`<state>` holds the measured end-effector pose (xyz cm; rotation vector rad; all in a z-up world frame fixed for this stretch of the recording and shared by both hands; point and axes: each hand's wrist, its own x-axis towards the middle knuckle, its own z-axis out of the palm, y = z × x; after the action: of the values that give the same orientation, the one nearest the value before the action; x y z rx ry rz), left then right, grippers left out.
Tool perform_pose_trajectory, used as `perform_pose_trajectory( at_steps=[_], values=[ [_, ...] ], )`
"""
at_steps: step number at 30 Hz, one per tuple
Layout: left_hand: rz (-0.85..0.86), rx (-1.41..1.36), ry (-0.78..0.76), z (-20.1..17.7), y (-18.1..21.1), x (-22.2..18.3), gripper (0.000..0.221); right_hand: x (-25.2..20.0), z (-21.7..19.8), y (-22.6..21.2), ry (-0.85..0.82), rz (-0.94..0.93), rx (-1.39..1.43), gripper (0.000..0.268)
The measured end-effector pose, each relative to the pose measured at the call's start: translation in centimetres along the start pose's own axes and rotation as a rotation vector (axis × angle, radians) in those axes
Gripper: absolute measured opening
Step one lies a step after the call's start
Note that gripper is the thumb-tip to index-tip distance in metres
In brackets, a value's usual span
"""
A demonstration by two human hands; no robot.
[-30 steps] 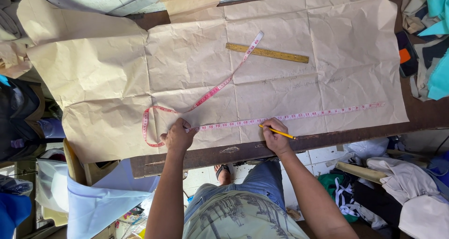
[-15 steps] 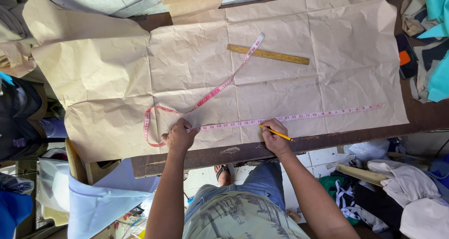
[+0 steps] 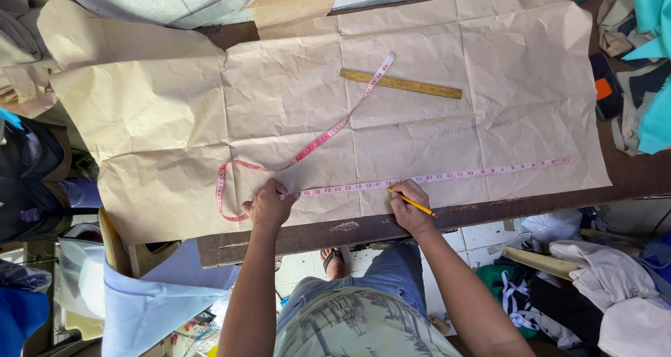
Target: Drafting a garment pattern on brown paper by measuring with a tape measure, marking with a pencil, and cutting with scissors.
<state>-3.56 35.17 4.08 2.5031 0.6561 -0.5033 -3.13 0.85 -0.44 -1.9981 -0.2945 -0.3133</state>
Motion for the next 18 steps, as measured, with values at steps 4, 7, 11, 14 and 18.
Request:
perform_pose_trajectory(
  at_steps=[4,7,11,14,18],
  values=[
    [0.003,0.001,-0.001,0.0,0.0,-0.1,0.031,-0.4,0.5,0.7,0.011,-0.017,-0.053,0.009],
    [0.011,-0.01,-0.002,-0.4,0.2,-0.4,0.032,-0.7,0.7,0.8,-0.001,-0.044,-0.104,0.009],
    [0.009,-0.013,-0.008,-0.8,0.4,-0.7,0.033,-0.6,1.0,0.3,-0.014,-0.059,-0.162,0.008],
    [0.007,-0.005,0.001,-0.1,0.0,-0.2,0.031,-0.4,1.0,0.0,-0.026,-0.04,-0.168,0.008],
    [0.0,0.003,-0.026,-0.5,0.2,-0.2,0.031,1.4,0.0,-2.4,-0.071,0.017,-0.164,0.012]
  ],
)
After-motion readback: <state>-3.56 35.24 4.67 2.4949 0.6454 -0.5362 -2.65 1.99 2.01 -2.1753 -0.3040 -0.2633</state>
